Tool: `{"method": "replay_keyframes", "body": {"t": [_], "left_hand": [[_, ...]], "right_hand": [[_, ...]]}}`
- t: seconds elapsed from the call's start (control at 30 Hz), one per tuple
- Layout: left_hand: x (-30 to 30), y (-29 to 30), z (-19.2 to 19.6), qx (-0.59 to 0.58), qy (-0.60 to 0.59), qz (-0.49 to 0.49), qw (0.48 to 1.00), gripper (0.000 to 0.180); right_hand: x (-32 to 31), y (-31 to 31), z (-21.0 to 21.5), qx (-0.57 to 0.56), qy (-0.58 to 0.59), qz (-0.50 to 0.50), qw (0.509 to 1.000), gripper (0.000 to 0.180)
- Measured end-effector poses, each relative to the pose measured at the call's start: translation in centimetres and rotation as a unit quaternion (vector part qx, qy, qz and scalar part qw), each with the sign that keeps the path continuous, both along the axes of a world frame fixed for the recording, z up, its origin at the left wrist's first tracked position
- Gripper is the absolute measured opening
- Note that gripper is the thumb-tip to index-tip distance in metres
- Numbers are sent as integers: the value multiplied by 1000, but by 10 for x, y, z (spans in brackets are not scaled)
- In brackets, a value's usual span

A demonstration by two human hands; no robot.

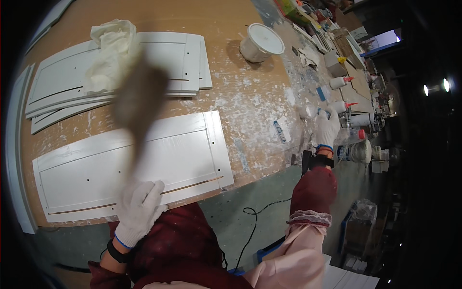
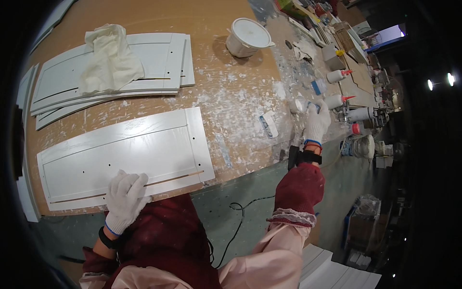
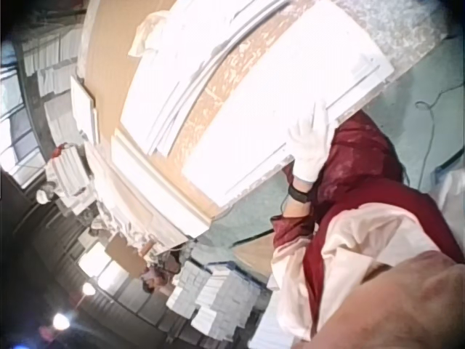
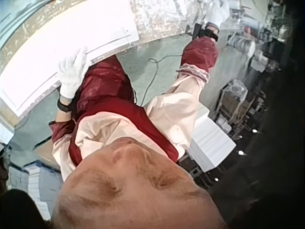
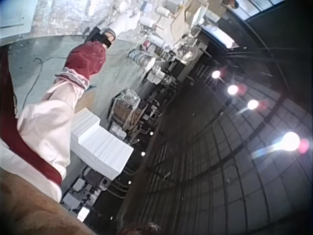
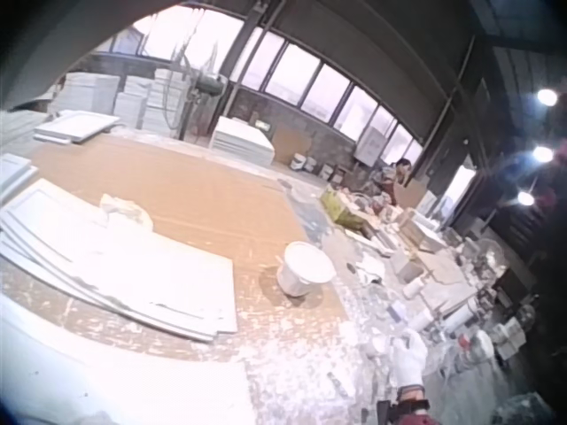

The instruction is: Touch up and clean white furniture panels using a marker, scraper, and cloth.

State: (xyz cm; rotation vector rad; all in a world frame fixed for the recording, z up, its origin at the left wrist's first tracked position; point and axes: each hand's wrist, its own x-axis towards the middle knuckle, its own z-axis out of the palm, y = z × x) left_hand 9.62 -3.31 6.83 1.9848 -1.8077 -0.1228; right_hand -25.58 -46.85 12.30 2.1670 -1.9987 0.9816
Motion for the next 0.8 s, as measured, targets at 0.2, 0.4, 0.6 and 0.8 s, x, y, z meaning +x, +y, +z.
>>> {"method": "replay_keyframes", "body": {"t": [0.2,0.4,0.6,0.8], "left_hand": [[0,-9,6,20,45,-6,999,60],[1,-5,3,-44,69,-11,997,62],[1,-6,7,-24,61,-14,998,66],[-1,-8,2,-42,61,-12,997,66]], "right_hand": [[13,74,-5,113,-94,126,981,36],[29,98,-16,121,38,139,982,33],[30,104,-11,127,6,140,982,30],[31,114,-29,103,29,118,987,34]]}}
